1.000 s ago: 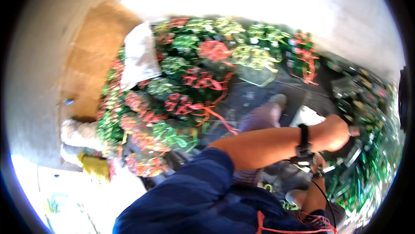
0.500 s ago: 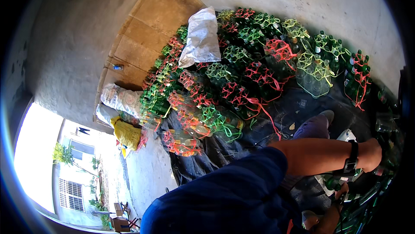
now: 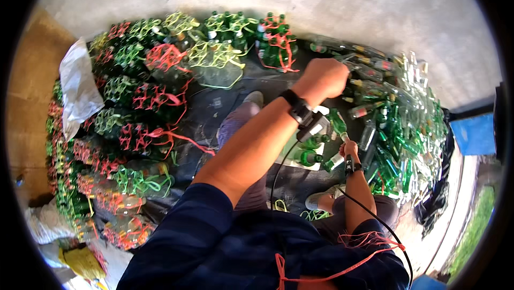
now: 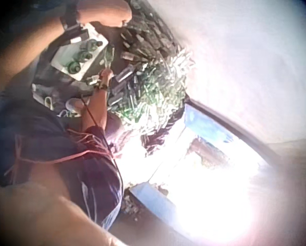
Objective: The person sits on the floor and ties green glass bottles together in groups using a yellow string. They pull the string through the necks of the bottles and tie knots to secure them. The person then places the tied bundles on a white styrofoam tray.
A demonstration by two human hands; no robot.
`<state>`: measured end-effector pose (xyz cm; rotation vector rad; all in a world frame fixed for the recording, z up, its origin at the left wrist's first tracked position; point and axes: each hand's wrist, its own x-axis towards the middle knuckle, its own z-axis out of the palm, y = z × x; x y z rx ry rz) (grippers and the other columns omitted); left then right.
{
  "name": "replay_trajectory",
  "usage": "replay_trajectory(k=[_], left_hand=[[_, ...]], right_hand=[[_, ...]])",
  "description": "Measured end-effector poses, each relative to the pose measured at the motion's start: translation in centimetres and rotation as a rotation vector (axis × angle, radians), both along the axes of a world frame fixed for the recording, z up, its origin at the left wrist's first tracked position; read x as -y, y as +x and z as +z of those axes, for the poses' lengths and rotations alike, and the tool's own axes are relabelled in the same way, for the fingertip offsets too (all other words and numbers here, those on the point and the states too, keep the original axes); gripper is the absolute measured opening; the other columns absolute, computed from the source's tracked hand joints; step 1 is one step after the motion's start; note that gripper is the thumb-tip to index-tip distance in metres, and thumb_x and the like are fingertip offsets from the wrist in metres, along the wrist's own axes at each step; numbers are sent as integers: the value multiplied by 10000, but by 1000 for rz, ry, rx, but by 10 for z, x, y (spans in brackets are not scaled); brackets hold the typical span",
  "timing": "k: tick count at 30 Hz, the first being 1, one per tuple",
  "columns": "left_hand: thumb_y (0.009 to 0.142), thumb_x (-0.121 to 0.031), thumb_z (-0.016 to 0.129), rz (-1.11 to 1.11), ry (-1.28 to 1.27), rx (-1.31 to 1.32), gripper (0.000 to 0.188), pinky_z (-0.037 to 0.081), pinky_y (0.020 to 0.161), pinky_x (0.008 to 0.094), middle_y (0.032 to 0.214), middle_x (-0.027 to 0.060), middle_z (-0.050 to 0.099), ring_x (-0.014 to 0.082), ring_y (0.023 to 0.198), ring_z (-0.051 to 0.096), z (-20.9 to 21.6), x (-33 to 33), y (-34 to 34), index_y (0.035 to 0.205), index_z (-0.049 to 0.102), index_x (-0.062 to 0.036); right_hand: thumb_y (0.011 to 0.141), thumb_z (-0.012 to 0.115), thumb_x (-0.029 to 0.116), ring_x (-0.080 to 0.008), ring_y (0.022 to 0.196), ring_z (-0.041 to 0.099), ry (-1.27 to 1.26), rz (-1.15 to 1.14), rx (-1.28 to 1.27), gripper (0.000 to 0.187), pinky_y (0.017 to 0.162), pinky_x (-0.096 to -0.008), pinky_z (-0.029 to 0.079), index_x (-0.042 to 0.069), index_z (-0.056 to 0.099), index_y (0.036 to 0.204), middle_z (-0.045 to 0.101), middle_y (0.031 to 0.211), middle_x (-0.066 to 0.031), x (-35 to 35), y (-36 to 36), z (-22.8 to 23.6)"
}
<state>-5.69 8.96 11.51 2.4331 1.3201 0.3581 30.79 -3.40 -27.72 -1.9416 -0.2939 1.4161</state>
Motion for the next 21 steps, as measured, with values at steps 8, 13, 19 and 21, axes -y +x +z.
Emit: replay_trajectory(k=[8, 13, 19, 21], left_hand=[[871, -237, 711, -62, 9, 93, 195, 581, 817, 465, 974, 146, 761, 352, 935, 731, 7, 4, 21, 1007, 778, -114], [889, -213, 688, -135, -8, 64, 222, 576, 840, 458, 1003, 153, 758, 345, 974, 725, 9, 5, 32, 1071, 763, -110], [900, -195, 674, -259, -20, 68, 239, 571, 862, 464, 1023, 166, 756, 351, 981, 722, 5, 11, 43, 1102, 760, -100], [893, -203, 681, -312, 10, 120, 277, 571, 873, 463, 1052, 174, 754, 355, 994, 721, 0, 13, 47, 1138, 757, -96]], right_hand=[[998, 562, 273, -263, 458, 610, 213, 981, 898, 358, 438, -416, 489, 3, 604, 766, 606, 590, -146, -6, 96, 90], [969, 548, 315, -315, 611, 714, 161, 1188, 1248, 351, 582, -449, 564, -4, 684, 911, 704, 731, -192, -33, 92, 179], [934, 590, 435, -466, 1006, 660, 277, 791, 1236, 443, 864, -550, 511, 3, 673, 985, 708, 1019, -265, -23, -40, 349], [937, 578, 424, -458, 998, 666, 300, 740, 1288, 420, 862, -554, 512, 12, 648, 972, 711, 988, -265, -19, -53, 366]])
